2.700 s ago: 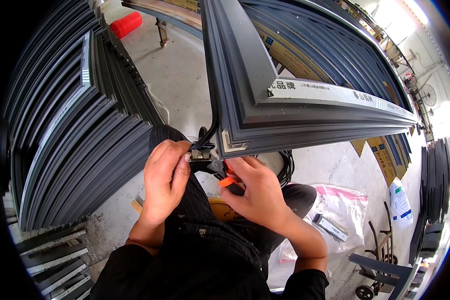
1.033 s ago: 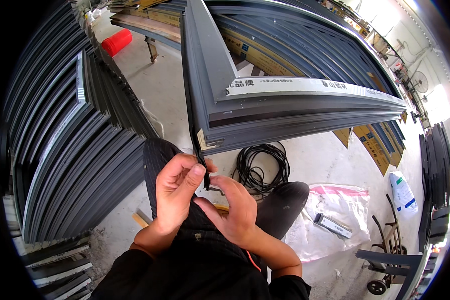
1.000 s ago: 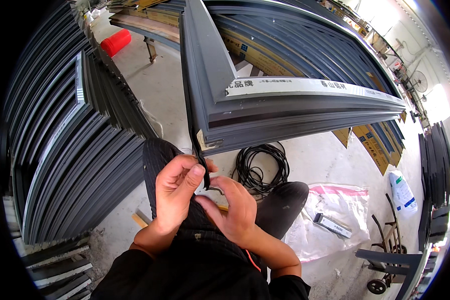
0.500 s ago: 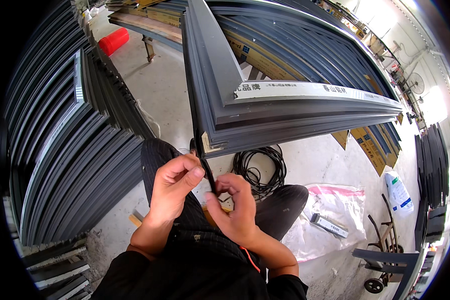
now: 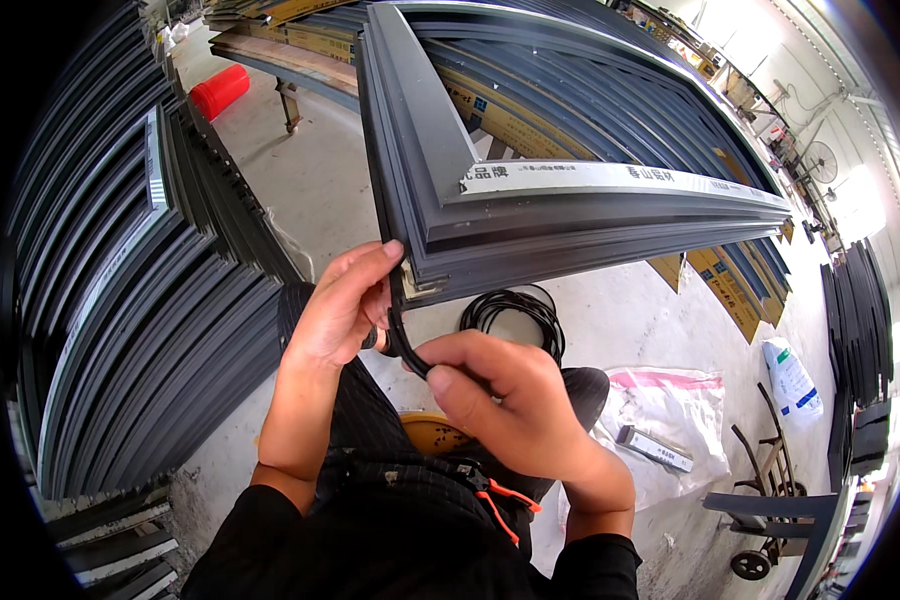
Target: The person sits on a stool and installs a black rubber seal into the groove of a grey window frame. They use orange-handled pliers to cut the seal to the correct length. After completing the installation, they lift the frame and place it onto a stack of similar frames.
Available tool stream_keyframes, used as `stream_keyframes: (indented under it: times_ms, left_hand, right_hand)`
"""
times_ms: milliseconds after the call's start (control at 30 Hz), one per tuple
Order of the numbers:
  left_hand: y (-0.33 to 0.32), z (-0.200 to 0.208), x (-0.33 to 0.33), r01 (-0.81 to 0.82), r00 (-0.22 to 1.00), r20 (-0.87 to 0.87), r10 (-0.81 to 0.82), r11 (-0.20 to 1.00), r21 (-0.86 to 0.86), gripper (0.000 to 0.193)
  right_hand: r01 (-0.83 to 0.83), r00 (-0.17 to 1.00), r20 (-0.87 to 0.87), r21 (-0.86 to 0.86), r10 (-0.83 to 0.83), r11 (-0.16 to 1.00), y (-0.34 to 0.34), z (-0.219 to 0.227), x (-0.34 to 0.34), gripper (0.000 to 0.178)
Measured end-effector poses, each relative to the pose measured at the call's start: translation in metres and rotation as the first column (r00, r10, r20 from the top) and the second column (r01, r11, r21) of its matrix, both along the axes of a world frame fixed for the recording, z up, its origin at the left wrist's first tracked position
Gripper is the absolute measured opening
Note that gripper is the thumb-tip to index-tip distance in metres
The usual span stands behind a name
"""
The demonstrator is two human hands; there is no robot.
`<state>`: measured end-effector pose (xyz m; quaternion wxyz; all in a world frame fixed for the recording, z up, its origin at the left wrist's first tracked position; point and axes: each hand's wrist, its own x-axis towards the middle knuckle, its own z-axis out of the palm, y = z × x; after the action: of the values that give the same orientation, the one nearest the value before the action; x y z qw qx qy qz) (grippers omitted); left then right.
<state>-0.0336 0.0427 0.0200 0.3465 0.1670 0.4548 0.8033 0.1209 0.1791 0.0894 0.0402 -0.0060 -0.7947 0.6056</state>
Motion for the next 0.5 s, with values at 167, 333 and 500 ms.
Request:
stream_keyframes:
  times_ms: [167, 333, 500]
  left_hand:
    - [0.008, -0.002, -0.001, 0.001, 1.0, -0.009, -0.001, 1.0, 0.01, 0.025]
    - [0.011, -0.004, 0.005, -0.089, 0.996, -0.014, 0.089, 0.996, -0.032, 0.027]
    - [0.004, 0.001, 0.004, -0.059, 0.998, -0.038, 0.056, 0.995, -0.075, 0.029]
  right_hand:
    - [0.045, 0.986, 0.166, -0.419, 0.028, 0.907, 0.005, -0.022, 0.011, 0.021]
    - [0.019, 0.996, 0.086, -0.365, 0.013, 0.931, 0.002, -0.036, 0.013, 0.022]
    - [0.036, 0.998, 0.066, -0.301, -0.016, 0.953, 0.004, -0.04, 0.016, 0.021]
